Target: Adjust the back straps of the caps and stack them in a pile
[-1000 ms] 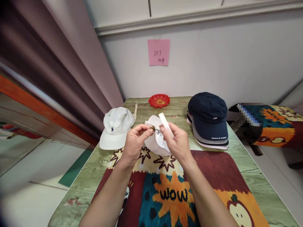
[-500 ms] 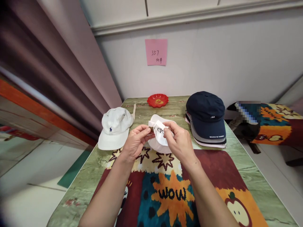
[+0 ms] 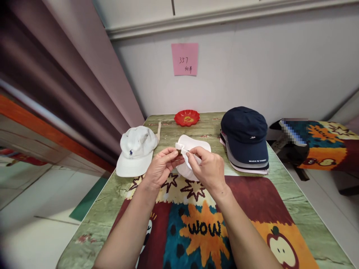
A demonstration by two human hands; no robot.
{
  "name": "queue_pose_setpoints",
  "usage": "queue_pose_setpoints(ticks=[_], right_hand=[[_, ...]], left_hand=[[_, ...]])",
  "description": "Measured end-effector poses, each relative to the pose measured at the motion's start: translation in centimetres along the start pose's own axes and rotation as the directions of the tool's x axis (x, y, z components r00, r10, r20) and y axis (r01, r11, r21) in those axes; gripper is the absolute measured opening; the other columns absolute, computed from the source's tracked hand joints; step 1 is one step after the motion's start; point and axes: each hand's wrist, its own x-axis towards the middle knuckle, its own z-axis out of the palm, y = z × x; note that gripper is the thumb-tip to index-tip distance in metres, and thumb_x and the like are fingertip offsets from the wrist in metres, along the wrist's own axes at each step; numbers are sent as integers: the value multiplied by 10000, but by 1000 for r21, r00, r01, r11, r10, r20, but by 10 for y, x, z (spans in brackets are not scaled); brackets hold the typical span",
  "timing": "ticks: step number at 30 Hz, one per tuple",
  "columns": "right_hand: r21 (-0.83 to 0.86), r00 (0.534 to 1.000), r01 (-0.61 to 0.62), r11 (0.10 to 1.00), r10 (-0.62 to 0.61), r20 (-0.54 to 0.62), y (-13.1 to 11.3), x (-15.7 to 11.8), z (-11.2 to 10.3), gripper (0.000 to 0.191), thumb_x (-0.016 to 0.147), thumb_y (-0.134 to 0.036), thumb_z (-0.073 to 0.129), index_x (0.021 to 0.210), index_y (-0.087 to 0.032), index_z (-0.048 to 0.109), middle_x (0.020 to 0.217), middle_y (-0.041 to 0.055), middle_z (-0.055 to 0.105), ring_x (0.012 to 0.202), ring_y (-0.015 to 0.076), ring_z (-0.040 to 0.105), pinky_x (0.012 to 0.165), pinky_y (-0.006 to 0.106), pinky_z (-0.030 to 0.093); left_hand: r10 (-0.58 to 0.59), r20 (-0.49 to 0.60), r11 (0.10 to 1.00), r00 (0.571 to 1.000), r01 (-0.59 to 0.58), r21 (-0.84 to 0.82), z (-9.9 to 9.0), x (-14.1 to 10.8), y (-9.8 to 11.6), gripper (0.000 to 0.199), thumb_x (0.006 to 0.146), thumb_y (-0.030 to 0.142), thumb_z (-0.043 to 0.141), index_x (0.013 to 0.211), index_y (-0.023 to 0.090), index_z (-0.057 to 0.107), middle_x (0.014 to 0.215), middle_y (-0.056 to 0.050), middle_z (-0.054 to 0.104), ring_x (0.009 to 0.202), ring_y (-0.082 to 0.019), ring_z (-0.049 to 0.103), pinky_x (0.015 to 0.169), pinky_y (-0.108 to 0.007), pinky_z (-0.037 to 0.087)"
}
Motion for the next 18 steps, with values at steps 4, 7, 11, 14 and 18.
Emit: queue_pose_setpoints(ticks=[4,7,11,14,18], right_hand=[[-87,992,113,990,-117,-43,1,-2,4,189,933,-346,626,826,-232,732,757,-4,771,623,150,682,594,256,367],[-107,985,162,981,-167,-39,2,-3,5,186,939,-326,621,813,-228,717,757,-7,769,636,149,690,593,255,366],[-103,984,172,980,-175,-19,1,-3,4,169,927,-316,631,802,-229,705,723,-18,753,612,142,674,585,256,357],[-92,986,166,982,-167,-1,1,-3,2,162,916,-314,635,797,-228,704,708,-23,744,591,137,659,580,256,355],[-64,988,152,986,-151,17,2,-2,0,162,913,-320,637,803,-231,714,711,-23,746,572,128,639,587,253,366]], left_hand=[[3,-9,1000,1000,-3,5,0,0,0,379,560,254,954,802,123,694,757,-30,754,699,-156,737,753,-284,614],[21,-18,1000,1000,-20,19,0,0,0,370,571,266,949,807,127,701,731,-19,742,679,-152,731,733,-282,614],[60,-21,997,998,-59,54,1,-2,1,345,594,277,938,802,132,705,721,-3,725,659,-144,718,715,-282,611],[107,-19,989,994,-104,105,2,-5,1,321,624,291,923,808,140,707,727,-3,724,658,-145,712,706,-286,610],[138,10,972,990,-137,188,3,-6,-1,289,661,308,903,809,145,716,717,-13,724,665,-154,711,709,-296,609]])
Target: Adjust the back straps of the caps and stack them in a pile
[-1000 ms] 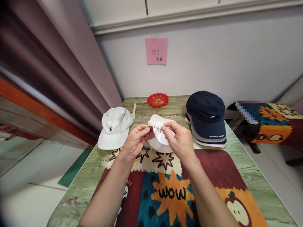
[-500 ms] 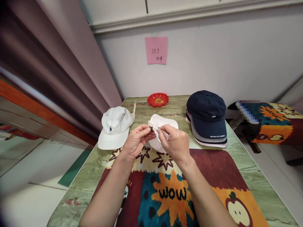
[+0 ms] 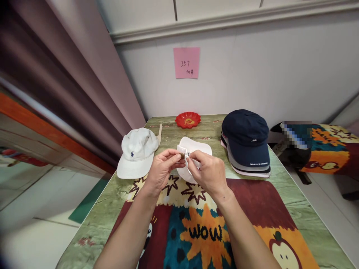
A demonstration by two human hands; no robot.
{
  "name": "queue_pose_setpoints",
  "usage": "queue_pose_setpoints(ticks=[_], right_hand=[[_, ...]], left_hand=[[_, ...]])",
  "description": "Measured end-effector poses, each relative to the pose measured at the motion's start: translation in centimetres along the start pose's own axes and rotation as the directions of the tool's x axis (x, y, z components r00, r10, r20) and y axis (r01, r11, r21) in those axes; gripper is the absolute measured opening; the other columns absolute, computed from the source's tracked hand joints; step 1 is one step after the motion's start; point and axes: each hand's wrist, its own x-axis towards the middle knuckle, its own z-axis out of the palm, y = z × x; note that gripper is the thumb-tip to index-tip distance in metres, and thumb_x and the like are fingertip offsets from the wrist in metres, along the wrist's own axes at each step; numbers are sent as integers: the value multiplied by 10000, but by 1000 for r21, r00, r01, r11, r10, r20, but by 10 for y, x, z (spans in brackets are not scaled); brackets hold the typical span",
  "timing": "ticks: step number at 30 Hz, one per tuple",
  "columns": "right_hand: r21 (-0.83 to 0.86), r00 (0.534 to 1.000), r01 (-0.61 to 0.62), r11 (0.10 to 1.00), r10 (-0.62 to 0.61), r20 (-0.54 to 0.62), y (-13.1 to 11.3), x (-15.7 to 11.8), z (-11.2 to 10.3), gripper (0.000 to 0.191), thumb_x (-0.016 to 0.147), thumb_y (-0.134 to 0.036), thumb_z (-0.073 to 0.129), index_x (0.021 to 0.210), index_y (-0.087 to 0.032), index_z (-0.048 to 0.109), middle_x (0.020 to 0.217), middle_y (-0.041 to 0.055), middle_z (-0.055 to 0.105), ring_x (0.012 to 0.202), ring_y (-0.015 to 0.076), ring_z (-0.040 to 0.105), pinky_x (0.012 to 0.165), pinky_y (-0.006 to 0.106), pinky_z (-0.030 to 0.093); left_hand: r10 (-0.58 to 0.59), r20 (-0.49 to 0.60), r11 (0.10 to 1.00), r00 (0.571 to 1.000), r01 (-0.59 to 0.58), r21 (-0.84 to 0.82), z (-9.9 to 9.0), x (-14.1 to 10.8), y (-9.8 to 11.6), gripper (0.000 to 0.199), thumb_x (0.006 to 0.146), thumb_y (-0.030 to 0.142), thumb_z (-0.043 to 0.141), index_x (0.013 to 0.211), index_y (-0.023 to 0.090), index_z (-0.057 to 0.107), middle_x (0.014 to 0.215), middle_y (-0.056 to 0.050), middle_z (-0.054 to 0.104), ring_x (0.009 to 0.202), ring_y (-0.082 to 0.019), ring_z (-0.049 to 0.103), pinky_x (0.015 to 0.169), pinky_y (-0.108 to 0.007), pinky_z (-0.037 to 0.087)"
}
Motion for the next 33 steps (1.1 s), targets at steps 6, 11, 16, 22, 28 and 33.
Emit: queue_pose_setpoints(ticks=[6,11,16,22,28,33], right_hand=[[53,996,-45,998,41,75,1,2,-2,192,944,-356,613,855,-243,739,785,-10,773,603,128,643,607,247,377],[103,979,-143,984,126,159,0,5,-11,217,909,-429,633,889,-243,743,677,-21,717,514,119,550,547,249,340],[220,956,-227,949,173,239,3,8,-18,213,893,-401,615,826,-222,711,639,-17,670,469,111,456,510,247,338],[252,951,-233,939,167,260,2,5,-13,207,899,-395,620,839,-224,720,620,-11,650,494,122,480,503,235,355],[323,929,-291,901,186,319,6,7,-16,211,901,-407,627,905,-220,725,694,2,693,555,136,551,534,238,395],[316,925,-311,897,208,318,9,8,-16,204,890,-386,619,858,-208,714,653,-11,643,525,121,487,515,243,361]], left_hand=[[6,41,999,999,-8,53,-1,0,-4,264,714,323,873,863,152,739,764,-26,743,668,-145,708,715,-285,596],[4,0,998,1000,-4,67,-5,2,1,275,688,324,879,814,144,713,715,-21,721,664,-150,697,696,-282,588],[-8,21,996,1000,7,87,-9,3,4,275,692,326,878,818,148,712,714,-22,720,654,-152,692,694,-283,573],[-42,87,993,995,32,117,-2,-1,1,288,718,367,864,836,141,729,735,-43,733,651,-150,683,709,-283,553],[-29,60,993,998,22,116,-9,3,4,285,706,358,871,835,141,737,739,-46,738,656,-149,680,713,-281,554],[-38,84,993,996,28,119,-11,4,2,285,710,358,873,848,143,746,748,-45,742,657,-148,680,717,-283,556]])
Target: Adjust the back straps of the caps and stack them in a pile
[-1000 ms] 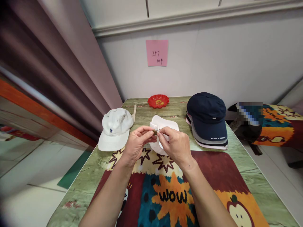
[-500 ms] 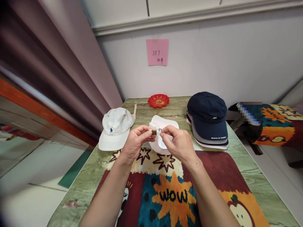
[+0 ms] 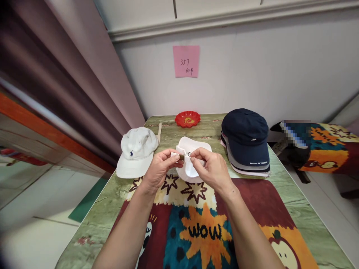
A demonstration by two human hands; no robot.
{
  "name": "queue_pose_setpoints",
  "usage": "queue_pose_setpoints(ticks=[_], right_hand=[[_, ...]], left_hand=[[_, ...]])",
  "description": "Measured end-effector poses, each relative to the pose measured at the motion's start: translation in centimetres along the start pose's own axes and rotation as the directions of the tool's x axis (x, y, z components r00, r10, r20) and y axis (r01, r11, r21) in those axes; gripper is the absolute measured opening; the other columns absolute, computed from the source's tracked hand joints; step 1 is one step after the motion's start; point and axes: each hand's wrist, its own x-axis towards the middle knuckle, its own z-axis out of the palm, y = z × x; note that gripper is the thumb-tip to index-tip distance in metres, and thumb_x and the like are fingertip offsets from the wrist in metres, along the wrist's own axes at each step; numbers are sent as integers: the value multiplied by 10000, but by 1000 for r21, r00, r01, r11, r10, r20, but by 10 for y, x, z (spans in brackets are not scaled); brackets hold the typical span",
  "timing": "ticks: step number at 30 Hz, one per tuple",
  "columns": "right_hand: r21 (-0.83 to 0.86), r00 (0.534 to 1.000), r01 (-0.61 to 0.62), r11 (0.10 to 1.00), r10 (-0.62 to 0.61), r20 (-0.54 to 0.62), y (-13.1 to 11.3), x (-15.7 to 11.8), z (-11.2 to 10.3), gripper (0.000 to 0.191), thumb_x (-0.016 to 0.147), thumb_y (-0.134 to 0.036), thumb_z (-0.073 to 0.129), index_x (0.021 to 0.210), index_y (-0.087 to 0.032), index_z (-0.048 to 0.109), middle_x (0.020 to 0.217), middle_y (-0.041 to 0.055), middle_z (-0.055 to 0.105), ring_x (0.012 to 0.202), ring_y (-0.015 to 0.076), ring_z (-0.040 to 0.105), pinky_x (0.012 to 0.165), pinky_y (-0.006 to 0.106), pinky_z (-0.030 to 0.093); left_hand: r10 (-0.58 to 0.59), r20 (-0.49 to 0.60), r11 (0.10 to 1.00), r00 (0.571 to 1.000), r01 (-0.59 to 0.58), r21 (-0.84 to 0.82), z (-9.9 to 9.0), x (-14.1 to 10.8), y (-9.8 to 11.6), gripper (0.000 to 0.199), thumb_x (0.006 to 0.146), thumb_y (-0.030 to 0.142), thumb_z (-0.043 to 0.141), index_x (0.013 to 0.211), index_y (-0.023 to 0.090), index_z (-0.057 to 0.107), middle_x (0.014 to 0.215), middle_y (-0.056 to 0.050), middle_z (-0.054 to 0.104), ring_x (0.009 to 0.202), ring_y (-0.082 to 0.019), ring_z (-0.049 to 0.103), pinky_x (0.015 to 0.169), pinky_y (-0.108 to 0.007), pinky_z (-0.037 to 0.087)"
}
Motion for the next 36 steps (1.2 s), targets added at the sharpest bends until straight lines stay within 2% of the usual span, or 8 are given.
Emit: queue_pose_setpoints(ticks=[5,15,20,23,27,31,34,36], right_hand=[[5,1000,3,1000,-3,-2,2,1,1,207,897,-391,621,846,-208,703,646,-14,647,512,116,463,511,240,353],[-6,1000,3,1000,-3,2,1,2,4,282,850,-486,719,874,-206,694,647,-15,682,554,133,550,539,233,380],[-89,999,37,995,-34,34,0,2,3,280,914,-489,657,898,-228,760,767,15,755,665,170,646,646,252,431],[-110,999,41,993,-37,40,-1,2,3,266,928,-461,639,882,-234,771,793,13,765,707,179,671,681,256,440],[-119,999,45,992,-43,19,0,2,4,221,897,-422,666,879,-226,766,773,4,759,681,171,658,656,252,431],[-132,998,60,989,-56,36,-3,1,7,214,892,-408,650,881,-226,763,717,-14,727,565,137,580,591,250,391],[-139,996,75,987,-67,65,-5,0,9,192,887,-375,642,872,-224,759,709,-19,720,545,125,557,576,247,378],[-130,993,82,988,-70,92,-4,0,9,181,886,-357,641,907,-229,767,757,-14,743,580,132,583,591,246,394]], left_hand=[[3,28,1000,1000,-3,20,3,-1,-2,277,735,374,861,863,148,764,733,-36,731,666,-145,675,730,-280,552],[-9,54,998,998,6,56,10,-4,1,297,706,368,882,860,144,762,721,-41,721,666,-143,649,671,-252,504],[26,65,995,998,-32,98,11,-6,1,267,761,386,836,840,142,762,734,-40,705,689,-143,635,696,-256,502],[96,59,972,994,-107,210,9,-5,2,239,793,382,808,845,152,767,731,-35,689,692,-144,612,674,-248,482],[309,-81,895,948,-260,363,2,-5,8,262,724,333,864,924,196,766,891,-30,699,634,-103,544,600,-217,431],[257,103,831,961,-274,484,-7,-2,14,423,752,331,839,1157,243,754,1200,-70,667,663,-97,547,595,-216,437],[227,223,780,948,-314,540,-13,0,14,334,797,343,798,1114,239,773,1198,-89,662,834,-160,607,667,-225,463],[219,243,770,945,-320,551,-17,1,14,251,797,344,796,1015,221,779,1098,-81,660,813,-158,594,658,-226,458]])
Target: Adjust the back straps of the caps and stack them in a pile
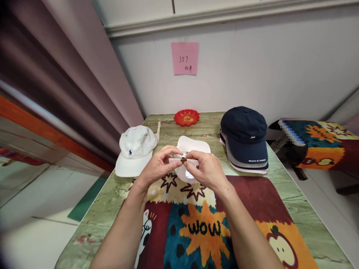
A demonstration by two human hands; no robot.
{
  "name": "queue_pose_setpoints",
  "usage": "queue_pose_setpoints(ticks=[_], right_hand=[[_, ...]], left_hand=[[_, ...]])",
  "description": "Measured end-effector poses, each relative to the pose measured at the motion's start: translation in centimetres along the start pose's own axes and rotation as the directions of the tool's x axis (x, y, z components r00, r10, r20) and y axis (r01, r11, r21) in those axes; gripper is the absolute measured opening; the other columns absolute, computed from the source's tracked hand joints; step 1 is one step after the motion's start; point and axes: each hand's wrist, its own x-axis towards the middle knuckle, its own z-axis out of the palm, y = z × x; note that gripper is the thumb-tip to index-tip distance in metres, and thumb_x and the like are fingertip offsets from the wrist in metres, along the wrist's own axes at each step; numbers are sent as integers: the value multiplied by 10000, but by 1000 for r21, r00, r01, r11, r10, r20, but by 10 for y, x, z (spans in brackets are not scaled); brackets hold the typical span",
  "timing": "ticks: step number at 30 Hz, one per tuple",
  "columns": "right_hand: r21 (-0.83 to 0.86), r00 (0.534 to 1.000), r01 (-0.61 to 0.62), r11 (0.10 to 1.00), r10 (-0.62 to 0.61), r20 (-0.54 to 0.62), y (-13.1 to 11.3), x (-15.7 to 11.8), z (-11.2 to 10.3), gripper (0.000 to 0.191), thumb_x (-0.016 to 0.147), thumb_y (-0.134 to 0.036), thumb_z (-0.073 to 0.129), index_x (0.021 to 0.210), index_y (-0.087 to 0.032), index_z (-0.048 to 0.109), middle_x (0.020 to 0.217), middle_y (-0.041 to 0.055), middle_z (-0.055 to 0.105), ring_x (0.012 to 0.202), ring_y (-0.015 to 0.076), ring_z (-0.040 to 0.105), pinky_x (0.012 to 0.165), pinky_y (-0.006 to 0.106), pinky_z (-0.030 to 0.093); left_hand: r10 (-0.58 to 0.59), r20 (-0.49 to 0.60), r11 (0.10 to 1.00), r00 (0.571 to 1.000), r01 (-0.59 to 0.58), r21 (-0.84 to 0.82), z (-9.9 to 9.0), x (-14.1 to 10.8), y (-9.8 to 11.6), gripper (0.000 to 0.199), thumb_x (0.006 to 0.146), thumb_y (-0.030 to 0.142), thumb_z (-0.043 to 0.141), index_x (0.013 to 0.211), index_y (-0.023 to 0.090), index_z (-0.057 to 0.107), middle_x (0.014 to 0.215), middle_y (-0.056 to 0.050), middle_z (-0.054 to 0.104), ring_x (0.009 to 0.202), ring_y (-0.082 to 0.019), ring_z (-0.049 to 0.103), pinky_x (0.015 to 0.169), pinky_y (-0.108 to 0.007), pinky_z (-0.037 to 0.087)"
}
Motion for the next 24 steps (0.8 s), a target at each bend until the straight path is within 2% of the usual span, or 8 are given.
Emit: queue_pose_setpoints(ticks=[4,7,9,12,15,20,24], right_hand=[[106,1000,-1,994,-1,18,8,0,-10,244,919,-401,632,1034,-236,771,934,16,784,725,169,664,668,259,459],[198,1000,12,980,-9,-17,18,2,-21,313,977,-443,562,1031,-213,768,1017,46,778,892,202,693,771,273,488],[245,1000,9,970,-5,-19,25,3,-25,363,1006,-459,512,1021,-204,769,1025,49,772,926,204,687,791,272,486],[273,998,-32,961,17,57,33,5,-24,407,999,-508,511,983,-196,773,941,38,760,831,187,661,708,262,462],[290,993,-70,954,38,115,37,7,-18,408,933,-557,604,930,-186,774,877,34,744,770,182,633,673,266,444],[329,991,-106,938,74,108,38,7,-12,357,864,-528,699,835,-176,756,787,27,709,724,169,581,667,272,414],[331,990,-123,935,93,106,36,7,-12,314,857,-481,700,780,-178,730,757,16,687,687,151,538,638,266,376]], left_hand=[[-101,10,991,995,102,-91,-6,-2,-1,239,776,373,802,900,191,709,949,-42,638,642,-108,538,567,-223,432],[-214,15,957,977,213,-199,-9,-4,1,288,769,415,799,897,192,669,832,-11,626,567,-100,529,524,-224,428],[-244,13,943,970,240,-232,-11,-4,0,303,758,424,804,899,190,674,765,6,606,547,-97,516,515,-222,423],[-230,5,946,973,225,-234,-11,-3,-3,303,764,422,791,926,178,711,754,5,607,572,-99,511,537,-218,420],[-210,17,958,978,209,-195,-11,-1,-6,301,791,425,764,953,173,734,765,-1,619,618,-112,515,578,-223,424],[-154,36,985,987,157,-68,-10,2,-7,294,804,450,758,890,169,743,814,-22,655,733,-152,553,680,-256,438],[-118,45,990,992,121,-66,-10,2,-7,271,811,433,756,835,164,735,852,-36,666,799,-169,565,738,-274,432]])
